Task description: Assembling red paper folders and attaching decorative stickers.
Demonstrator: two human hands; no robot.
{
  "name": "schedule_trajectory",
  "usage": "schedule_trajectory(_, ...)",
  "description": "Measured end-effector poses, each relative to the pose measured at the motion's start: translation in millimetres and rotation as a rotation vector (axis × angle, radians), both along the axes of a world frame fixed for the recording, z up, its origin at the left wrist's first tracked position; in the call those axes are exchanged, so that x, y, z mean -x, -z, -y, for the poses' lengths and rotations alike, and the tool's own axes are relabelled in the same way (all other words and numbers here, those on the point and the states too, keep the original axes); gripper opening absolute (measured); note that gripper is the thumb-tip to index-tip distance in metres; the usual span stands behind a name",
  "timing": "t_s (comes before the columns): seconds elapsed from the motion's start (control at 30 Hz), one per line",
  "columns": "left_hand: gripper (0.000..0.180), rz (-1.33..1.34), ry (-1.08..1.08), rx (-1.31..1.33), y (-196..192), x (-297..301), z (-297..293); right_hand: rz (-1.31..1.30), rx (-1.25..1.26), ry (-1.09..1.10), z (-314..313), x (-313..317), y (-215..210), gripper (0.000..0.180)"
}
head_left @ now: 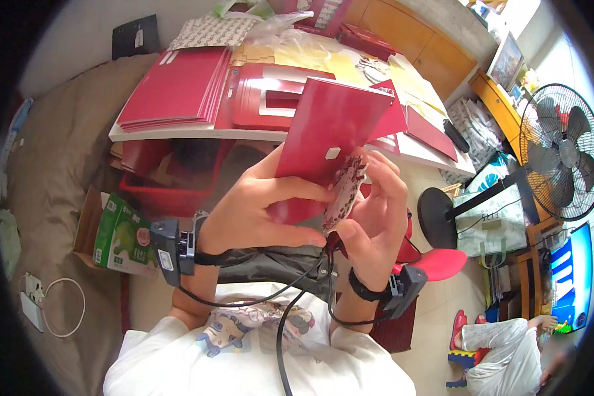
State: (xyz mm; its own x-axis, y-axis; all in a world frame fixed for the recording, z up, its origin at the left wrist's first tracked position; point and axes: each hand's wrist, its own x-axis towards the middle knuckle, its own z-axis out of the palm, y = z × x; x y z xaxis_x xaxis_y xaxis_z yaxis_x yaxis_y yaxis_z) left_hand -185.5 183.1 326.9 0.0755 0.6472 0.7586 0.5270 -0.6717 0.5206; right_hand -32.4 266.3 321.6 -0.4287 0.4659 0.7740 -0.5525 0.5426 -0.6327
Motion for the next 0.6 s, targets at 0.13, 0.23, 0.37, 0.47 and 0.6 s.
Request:
schedule_trajectory(0.13,0.047,0.006,-0.007,0.01,1.7,0.6,-2.9,0.036,0.022,0.022,3.0,-1.4,-0.3,0.061)
schedule_trajectory(0.23,0.045,0.033,-0.013,0.056,3.3,-0.1,-1.2,0.055,0.035,0.034,4.3,-1.3,-0.3,0.061)
schedule_trajectory(0.37,0.043,0.055,0.02,0.083,2.2,0.3,-2.5,0.065,0.026,0.037,3.9,-1.9,-1.7,0.06)
schedule_trajectory(0.47,0.042,0.082,0.022,0.103,1.4,-1.3,0.5,0.082,0.019,0.05,5.7,-2.9,-2.3,0.06)
schedule_trajectory(0.6,0.039,0.107,0.035,0.126,0.3,-3.7,1.8,0.089,0.013,0.069,5.6,-4.4,-1.6,0.061)
